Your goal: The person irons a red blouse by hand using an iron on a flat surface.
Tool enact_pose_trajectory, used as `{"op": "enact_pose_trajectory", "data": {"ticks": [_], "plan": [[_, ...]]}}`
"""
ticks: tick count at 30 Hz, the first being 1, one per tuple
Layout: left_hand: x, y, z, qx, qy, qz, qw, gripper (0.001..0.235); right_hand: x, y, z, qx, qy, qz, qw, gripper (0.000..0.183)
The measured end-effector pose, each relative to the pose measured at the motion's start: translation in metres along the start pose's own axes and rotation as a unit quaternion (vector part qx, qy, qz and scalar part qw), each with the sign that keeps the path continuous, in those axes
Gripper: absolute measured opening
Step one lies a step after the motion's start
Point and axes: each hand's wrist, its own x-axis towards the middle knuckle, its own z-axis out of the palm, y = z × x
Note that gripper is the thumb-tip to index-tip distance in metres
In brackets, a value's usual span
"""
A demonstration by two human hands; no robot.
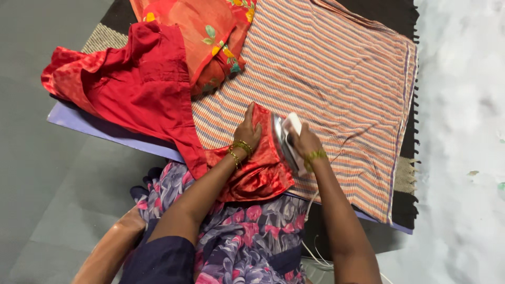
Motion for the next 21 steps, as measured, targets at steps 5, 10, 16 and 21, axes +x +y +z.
{"op": "enact_pose_trajectory", "data": {"ticks": [5, 10, 16, 21], "plan": [[0.003, 0.000, -0.001, -0.004, -0.008, -0.016, 1.000, 0.085, -0.030, 0.012, 0.016, -0.126, 0.037, -0.082, 0.988, 0.055], [0.003, 0.000, 0.003, 0.027, -0.030, -0.036, 0.999, 0.085, -0.003, -0.024, 0.009, -0.032, 0.065, -0.027, 0.997, 0.055], [-0.001, -0.003, -0.002, 0.022, 0.013, 0.023, 0.999, 0.084, 0.056, -0.043, 0.002, -0.049, 0.144, -0.037, 0.988, 0.054], [0.009, 0.009, -0.017, 0.027, -0.032, -0.080, 0.996, 0.089, 0.027, -0.019, 0.001, -0.035, 0.125, -0.057, 0.990, 0.052]]}}
